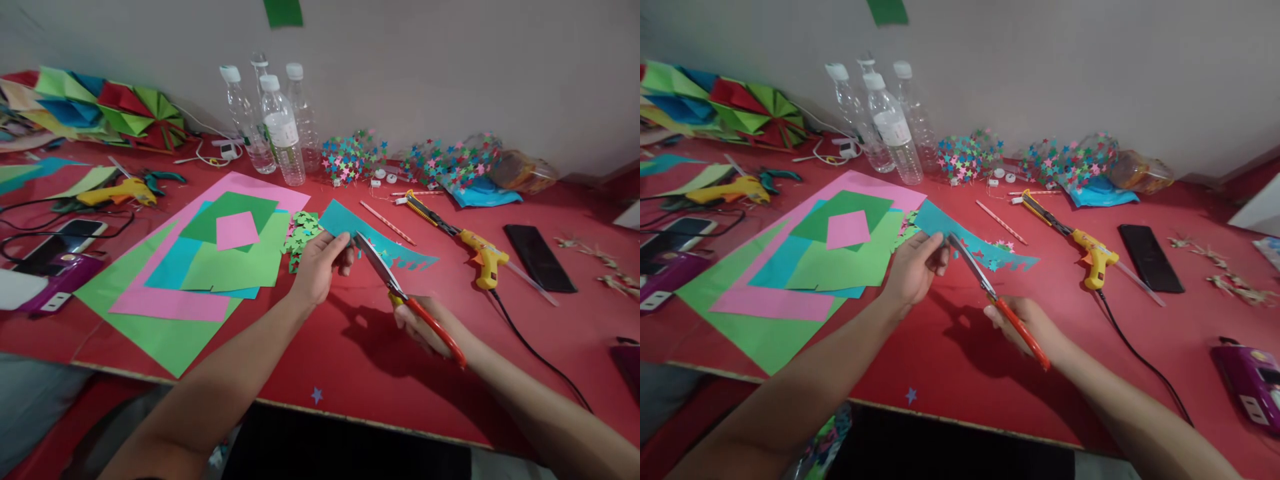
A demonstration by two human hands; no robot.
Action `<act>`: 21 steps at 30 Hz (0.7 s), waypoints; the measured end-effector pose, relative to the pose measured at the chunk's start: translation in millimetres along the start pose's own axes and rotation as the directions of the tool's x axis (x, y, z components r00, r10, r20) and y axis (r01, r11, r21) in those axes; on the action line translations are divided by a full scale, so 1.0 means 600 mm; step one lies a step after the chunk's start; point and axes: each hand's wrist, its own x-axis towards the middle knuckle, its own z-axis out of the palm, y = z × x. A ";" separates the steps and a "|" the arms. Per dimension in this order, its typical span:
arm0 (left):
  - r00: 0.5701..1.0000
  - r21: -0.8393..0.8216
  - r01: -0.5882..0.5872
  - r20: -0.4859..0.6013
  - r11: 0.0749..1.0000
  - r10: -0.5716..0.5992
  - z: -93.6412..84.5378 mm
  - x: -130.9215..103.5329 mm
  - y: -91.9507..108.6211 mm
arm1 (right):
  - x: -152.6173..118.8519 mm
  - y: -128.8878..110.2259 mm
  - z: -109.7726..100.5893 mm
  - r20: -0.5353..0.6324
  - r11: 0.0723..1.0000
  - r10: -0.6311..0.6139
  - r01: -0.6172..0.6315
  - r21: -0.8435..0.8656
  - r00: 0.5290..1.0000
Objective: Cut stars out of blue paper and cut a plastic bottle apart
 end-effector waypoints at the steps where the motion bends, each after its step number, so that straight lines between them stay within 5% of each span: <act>1: 1.000 -0.014 0.024 0.001 1.000 -0.024 0.003 -0.001 0.002 | -0.001 -0.003 0.002 -0.003 1.000 -0.003 0.003 0.009 1.000; 7: 0.995 -0.069 0.092 -0.020 0.993 -0.094 0.009 -0.004 0.009 | -0.005 -0.010 0.003 0.020 0.997 -0.082 0.082 0.001 0.996; 15: 0.988 0.181 -0.125 -0.072 0.976 0.140 -0.002 -0.003 0.007 | -0.006 -0.012 0.001 0.045 0.998 -0.060 0.060 0.007 0.997; 21: 0.987 0.318 -0.145 -0.016 0.937 0.158 -0.015 0.004 0.016 | -0.005 -0.004 -0.006 0.080 0.995 -0.089 0.092 -0.031 0.993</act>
